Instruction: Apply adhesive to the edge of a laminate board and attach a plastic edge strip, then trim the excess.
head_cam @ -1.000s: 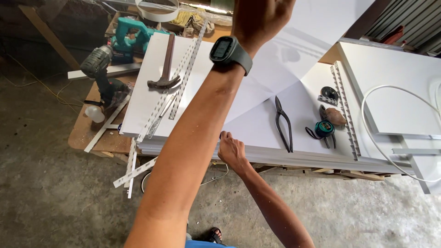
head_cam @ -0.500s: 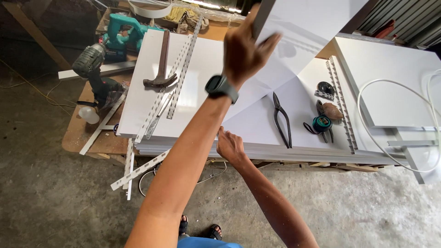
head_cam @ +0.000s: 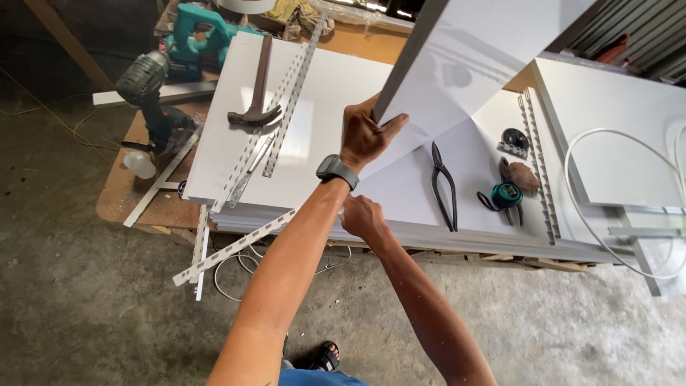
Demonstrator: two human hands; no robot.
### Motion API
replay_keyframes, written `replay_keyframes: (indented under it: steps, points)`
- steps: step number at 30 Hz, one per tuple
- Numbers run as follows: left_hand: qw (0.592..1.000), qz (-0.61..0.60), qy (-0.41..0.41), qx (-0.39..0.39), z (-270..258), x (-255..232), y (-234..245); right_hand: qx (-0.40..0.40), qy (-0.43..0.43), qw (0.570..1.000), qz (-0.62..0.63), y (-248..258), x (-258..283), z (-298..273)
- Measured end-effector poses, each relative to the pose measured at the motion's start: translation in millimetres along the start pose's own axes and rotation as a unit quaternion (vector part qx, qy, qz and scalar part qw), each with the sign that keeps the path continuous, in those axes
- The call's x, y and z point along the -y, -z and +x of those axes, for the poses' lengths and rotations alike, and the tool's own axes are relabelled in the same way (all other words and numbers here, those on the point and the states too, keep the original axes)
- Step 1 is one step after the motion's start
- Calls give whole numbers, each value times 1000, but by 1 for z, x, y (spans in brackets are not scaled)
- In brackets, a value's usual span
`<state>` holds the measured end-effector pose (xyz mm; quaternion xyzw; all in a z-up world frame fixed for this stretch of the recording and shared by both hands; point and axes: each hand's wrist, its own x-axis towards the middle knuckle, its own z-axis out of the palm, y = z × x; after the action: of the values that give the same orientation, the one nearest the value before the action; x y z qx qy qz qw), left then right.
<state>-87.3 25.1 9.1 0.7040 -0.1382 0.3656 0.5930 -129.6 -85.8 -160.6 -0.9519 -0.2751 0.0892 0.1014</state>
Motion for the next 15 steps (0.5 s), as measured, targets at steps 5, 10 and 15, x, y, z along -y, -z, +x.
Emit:
replay_keyframes:
  steps: [5, 10, 15]
  points:
    - [1000, -19, 17, 10, -2, 7, 2, 46, -10, 999, 3, 29, 17, -15]
    - [1000, -8, 20, 20, -4, 10, 0, 62, -10, 998, 24, 30, 10, -13]
    - [1000, -16, 3, 14, -3, 10, 1, 89, -2, 996, 21, 30, 4, -8]
